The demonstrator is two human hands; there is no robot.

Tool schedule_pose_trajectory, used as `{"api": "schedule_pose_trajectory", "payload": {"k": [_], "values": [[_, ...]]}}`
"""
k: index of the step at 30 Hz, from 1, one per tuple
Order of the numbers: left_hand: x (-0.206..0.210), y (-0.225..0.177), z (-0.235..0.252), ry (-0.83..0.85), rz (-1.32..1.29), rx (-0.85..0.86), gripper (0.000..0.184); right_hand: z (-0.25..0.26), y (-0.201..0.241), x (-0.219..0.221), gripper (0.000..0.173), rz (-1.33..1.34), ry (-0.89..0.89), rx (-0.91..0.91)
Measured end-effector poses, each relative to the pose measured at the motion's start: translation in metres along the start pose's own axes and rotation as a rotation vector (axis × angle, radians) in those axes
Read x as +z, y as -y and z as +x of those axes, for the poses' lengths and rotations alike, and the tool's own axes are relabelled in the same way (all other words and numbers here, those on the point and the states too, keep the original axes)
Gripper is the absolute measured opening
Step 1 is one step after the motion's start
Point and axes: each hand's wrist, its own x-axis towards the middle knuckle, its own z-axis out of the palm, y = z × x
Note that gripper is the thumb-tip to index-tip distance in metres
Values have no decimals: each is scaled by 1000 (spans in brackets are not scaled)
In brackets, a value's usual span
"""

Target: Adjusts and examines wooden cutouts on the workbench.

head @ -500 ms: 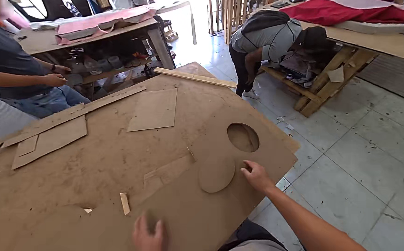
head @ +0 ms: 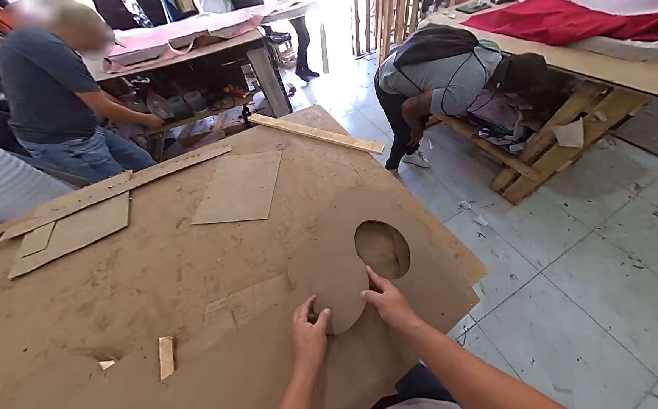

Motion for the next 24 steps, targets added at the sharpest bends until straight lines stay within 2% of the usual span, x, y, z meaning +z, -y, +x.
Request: {"api": "schedule_pose_trajectory", "payload": {"k": [3,6,10,13,16,19,21,24], "values": [[29,-20,2,0,-220,-135,62,29,22,-25,73,157,63,-9],[52,-39,10,90,-307,-175,54,56,41,-54,57,60,-9,-53],[88,-70,36,194,-139,-115,59,91,70,-99,38,-42,-49,-82],[116,-92,50,204,33,-101,60,101,71,-118,35,-71,-101,33],[133,-98,57,133,180,-118,55,124,50,-126,36,-97,-134,41],[135,-97,57,88,192,-152,53,133,35,-127,37,-123,-168,8],[135,-98,59,94,182,-172,53,133,33,-128,29,-184,-208,5],[134,-94,61,104,142,-171,51,125,41,-131,23,-435,-265,-24]]}}
